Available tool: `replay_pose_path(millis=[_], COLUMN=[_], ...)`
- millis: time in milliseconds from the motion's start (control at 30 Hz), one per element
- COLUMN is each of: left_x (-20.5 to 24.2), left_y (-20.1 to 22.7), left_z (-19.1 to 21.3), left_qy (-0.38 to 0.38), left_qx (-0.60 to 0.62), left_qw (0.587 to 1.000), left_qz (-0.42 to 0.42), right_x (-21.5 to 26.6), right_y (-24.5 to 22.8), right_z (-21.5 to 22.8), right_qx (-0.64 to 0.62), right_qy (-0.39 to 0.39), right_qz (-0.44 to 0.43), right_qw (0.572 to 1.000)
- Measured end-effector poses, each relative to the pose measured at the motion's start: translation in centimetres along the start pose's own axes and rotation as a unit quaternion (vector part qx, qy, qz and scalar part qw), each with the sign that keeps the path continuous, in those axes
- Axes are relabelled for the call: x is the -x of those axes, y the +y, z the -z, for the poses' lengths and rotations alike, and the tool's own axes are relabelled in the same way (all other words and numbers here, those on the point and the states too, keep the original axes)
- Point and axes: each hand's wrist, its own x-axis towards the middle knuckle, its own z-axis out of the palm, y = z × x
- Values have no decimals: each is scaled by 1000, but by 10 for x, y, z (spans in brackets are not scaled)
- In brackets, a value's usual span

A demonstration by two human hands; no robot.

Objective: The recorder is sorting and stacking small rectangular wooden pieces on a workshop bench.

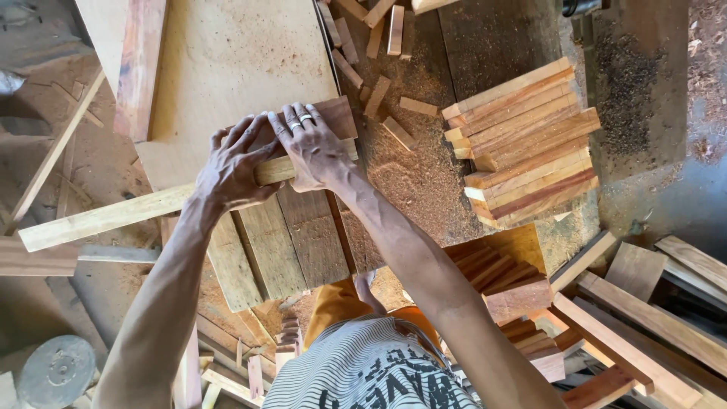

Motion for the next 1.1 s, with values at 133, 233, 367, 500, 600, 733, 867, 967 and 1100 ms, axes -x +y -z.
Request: replay_pose_path(millis=[133,233,367,500,600,733,867,967,1100], left_x=[-10,-17,-25,-35,-45,-57,-73,-59,-3], left_y=[-13,-21,-27,-35,-36,-45,-55,-36,15], left_z=[-6,-5,0,8,20,26,33,28,8], left_qy=[-5,-5,-1,1,1,4,25,36,33], left_qx=[-3,-4,-5,-2,4,-5,-3,8,25], left_qw=[1000,1000,1000,1000,1000,1000,1000,999,999], left_qz=[1,2,-1,0,7,4,-9,-11,17], right_x=[-9,-15,-27,-41,-55,-65,-69,-50,14], right_y=[4,7,15,23,32,35,39,33,-8], right_z=[9,23,14,8,6,26,24,18,24], right_qx=[1,-3,7,20,4,-28,-23,-19,-57], right_qy=[-4,-21,-9,23,41,65,78,76,33], right_qz=[2,-2,-2,2,6,-7,-6,-4,-8], right_qw=[1000,1000,1000,1000,999,997,997,997,998])
